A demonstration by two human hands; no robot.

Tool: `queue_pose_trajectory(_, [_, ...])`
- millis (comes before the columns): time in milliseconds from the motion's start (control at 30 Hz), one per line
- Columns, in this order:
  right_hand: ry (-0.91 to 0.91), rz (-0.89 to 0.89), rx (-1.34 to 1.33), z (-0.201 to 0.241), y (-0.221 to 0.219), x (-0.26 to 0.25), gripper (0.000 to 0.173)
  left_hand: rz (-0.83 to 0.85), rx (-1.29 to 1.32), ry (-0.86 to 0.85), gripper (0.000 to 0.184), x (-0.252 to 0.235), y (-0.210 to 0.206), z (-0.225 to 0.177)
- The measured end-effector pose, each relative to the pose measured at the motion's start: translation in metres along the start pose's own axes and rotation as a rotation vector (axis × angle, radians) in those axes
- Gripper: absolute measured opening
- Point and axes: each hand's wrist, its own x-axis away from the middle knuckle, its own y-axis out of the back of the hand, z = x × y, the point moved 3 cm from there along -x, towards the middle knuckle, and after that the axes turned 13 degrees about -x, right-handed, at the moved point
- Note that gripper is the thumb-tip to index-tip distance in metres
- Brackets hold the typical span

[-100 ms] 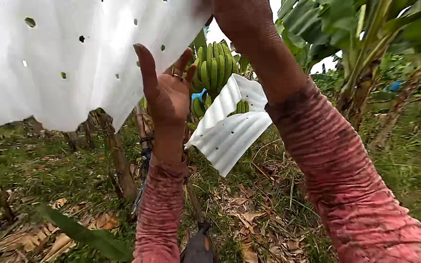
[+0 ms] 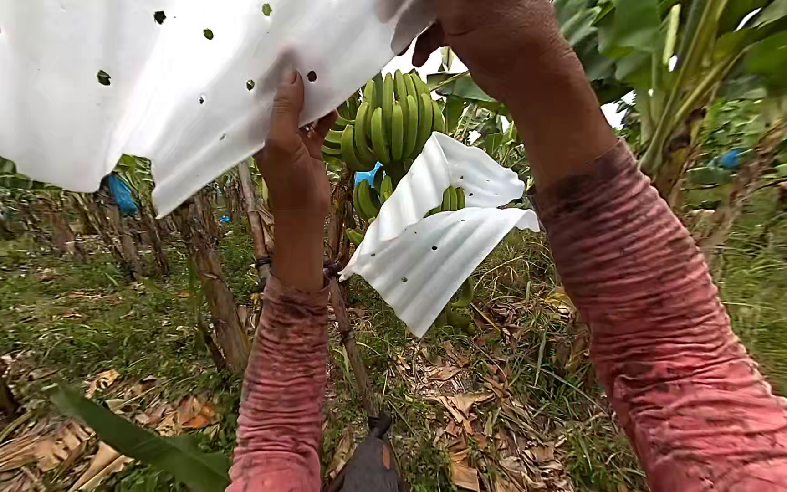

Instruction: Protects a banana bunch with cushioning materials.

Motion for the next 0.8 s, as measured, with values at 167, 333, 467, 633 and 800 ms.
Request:
queue_pose_trajectory(167, [-0.198,-0.039,-0.232,-0.07,0.066,0.014,0.014,0.382,-0.456,-0.088,0.018,-0.022,0.018,0.042])
queue_pose_trajectory(333, [-0.304,-0.246,-0.219,-0.133,0.089,0.007,0.017,0.27,-0.744,-0.17,0.022,-0.084,0.023,0.084])
queue_pose_trajectory(467, [-0.37,-0.506,-0.1,-0.199,0.097,-0.016,0.033,0.161,-1.133,-0.109,0.048,-0.119,0.022,0.126])
queue_pose_trajectory(633, [-0.434,-0.568,-0.092,-0.272,0.092,0.007,0.058,0.191,-1.143,0.064,0.059,-0.092,0.023,0.149])
queue_pose_trajectory(800, [-0.493,-0.522,-0.033,-0.272,0.09,0.011,0.059,0.166,-1.133,0.185,0.052,-0.091,0.025,0.16])
